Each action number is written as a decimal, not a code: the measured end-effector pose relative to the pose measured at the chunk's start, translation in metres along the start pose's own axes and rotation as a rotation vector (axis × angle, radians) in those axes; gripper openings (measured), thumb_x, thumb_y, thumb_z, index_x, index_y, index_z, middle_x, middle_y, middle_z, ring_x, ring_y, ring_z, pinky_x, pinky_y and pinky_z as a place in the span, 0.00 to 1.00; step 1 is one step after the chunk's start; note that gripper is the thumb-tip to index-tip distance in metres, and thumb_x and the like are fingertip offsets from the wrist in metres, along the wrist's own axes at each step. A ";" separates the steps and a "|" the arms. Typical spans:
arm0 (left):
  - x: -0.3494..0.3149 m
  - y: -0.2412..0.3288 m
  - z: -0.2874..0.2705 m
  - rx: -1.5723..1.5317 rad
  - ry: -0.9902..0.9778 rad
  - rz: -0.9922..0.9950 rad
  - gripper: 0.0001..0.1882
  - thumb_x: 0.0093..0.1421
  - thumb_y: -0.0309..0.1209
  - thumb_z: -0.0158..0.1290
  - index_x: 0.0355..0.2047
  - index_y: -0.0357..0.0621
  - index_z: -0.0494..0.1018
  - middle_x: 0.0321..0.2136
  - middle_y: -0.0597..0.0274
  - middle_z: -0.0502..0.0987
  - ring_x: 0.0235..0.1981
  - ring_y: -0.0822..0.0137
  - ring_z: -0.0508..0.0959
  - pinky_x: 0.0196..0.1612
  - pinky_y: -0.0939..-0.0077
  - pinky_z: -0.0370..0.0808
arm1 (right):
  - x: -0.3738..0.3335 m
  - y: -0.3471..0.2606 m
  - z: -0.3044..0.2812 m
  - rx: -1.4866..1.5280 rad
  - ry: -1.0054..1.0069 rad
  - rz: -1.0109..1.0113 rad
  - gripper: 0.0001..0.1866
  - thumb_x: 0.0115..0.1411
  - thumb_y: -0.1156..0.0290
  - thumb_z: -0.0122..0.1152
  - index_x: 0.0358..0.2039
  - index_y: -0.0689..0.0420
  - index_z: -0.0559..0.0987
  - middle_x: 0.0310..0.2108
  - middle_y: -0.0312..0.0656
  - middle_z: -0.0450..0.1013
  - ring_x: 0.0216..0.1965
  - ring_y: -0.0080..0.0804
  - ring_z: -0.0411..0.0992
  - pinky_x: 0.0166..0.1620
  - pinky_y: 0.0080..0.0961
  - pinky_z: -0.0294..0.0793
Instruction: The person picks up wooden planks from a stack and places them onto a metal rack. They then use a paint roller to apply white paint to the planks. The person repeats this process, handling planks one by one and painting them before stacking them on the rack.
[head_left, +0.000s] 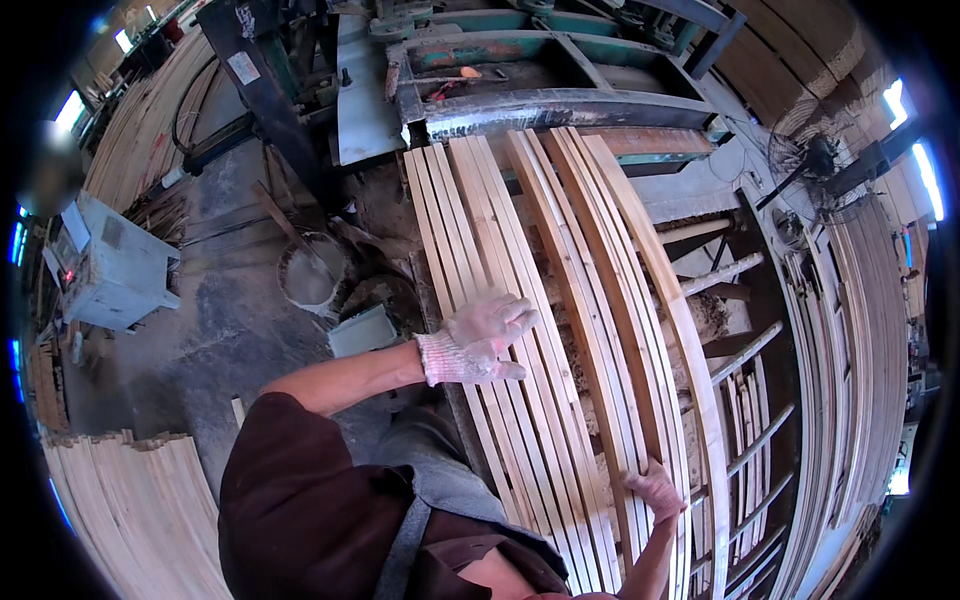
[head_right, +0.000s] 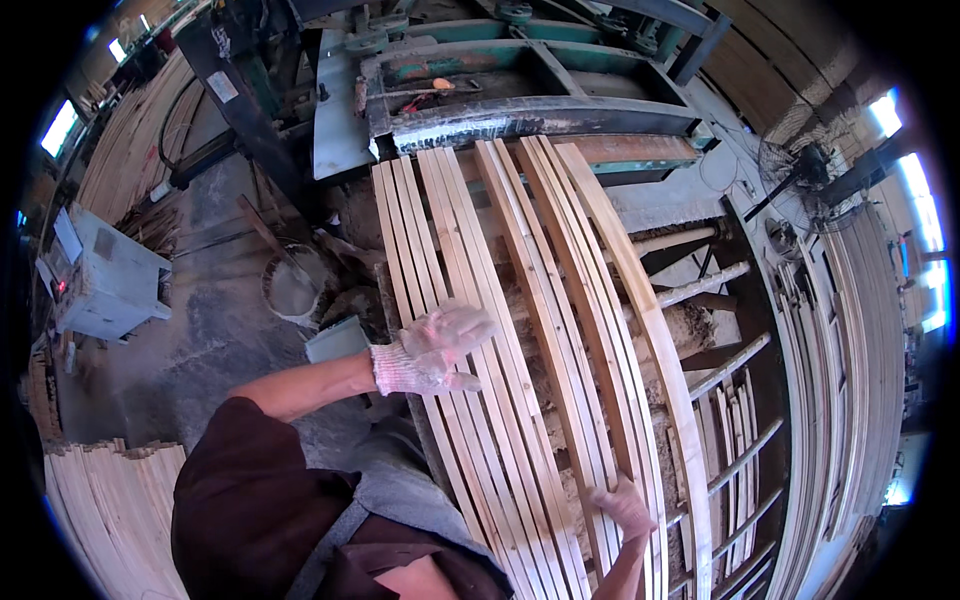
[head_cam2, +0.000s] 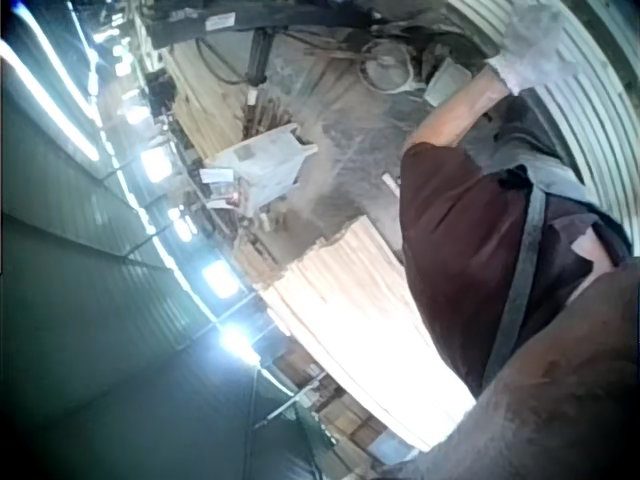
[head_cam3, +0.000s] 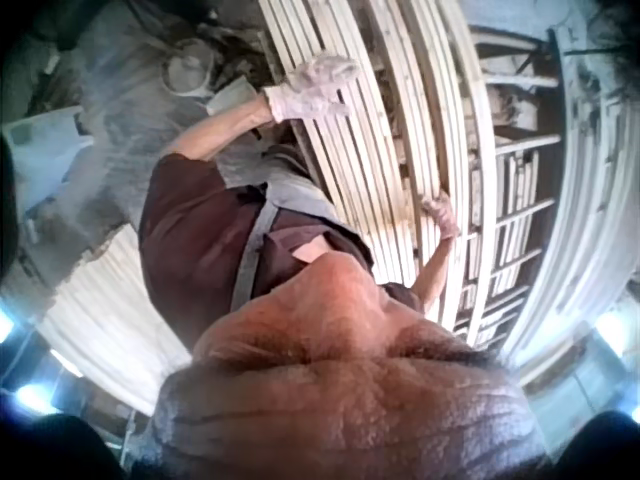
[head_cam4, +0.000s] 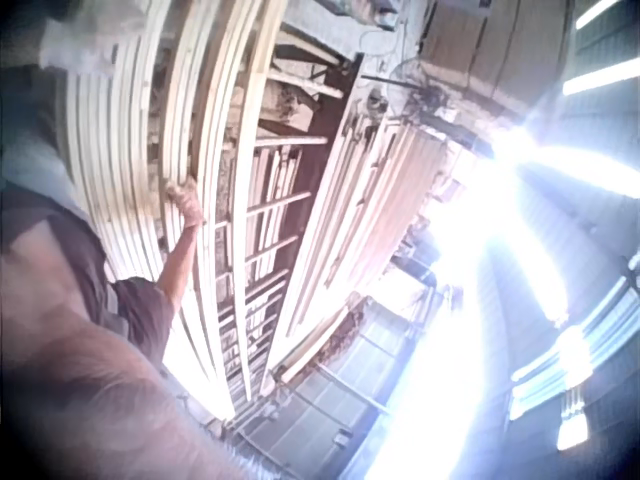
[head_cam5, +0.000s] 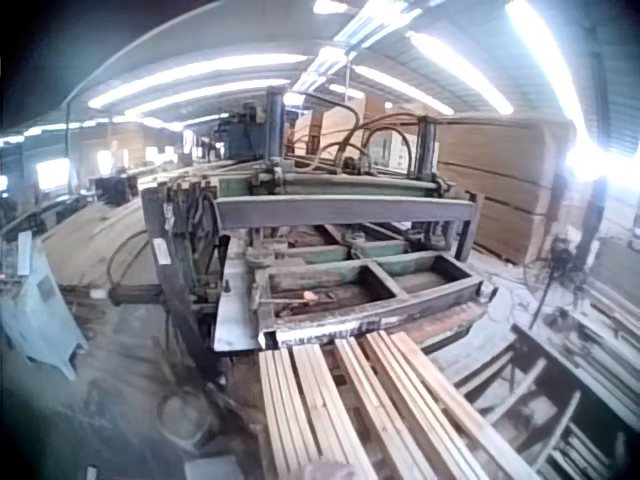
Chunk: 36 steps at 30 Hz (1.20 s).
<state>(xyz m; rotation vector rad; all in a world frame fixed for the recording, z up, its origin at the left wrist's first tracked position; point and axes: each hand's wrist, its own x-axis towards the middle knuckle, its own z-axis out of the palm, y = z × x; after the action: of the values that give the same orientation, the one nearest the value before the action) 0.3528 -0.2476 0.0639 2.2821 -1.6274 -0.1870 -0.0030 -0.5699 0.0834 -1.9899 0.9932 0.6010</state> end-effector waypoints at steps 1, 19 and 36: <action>-0.003 -0.001 -0.001 -0.044 -0.006 -0.018 0.53 0.64 0.72 0.38 0.71 0.36 0.57 0.68 0.41 0.61 0.71 0.46 0.59 0.74 0.54 0.49 | -0.013 -0.017 0.004 -0.045 0.065 0.041 0.41 0.49 0.45 0.74 0.54 0.64 0.78 0.47 0.52 0.80 0.52 0.43 0.77 0.54 0.38 0.74; 0.003 0.059 0.005 0.139 -0.171 0.035 0.51 0.56 0.60 0.59 0.68 0.33 0.61 0.67 0.39 0.64 0.69 0.44 0.63 0.73 0.50 0.56 | -0.059 -0.082 0.088 0.204 -0.048 -0.004 0.59 0.40 0.45 0.82 0.65 0.68 0.65 0.48 0.52 0.78 0.51 0.40 0.77 0.54 0.35 0.77; -0.004 0.054 0.049 0.049 0.301 0.108 0.52 0.53 0.61 0.59 0.65 0.30 0.65 0.64 0.36 0.66 0.67 0.44 0.65 0.68 0.47 0.66 | -0.022 -0.018 0.070 0.440 -0.408 -0.135 0.59 0.39 0.41 0.84 0.61 0.71 0.69 0.47 0.46 0.77 0.47 0.33 0.76 0.52 0.29 0.77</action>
<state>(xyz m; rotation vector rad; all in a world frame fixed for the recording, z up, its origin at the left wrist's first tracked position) 0.2889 -0.2694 0.0358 2.1258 -1.6037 0.2148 -0.0047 -0.4954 0.0682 -1.4566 0.6645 0.6203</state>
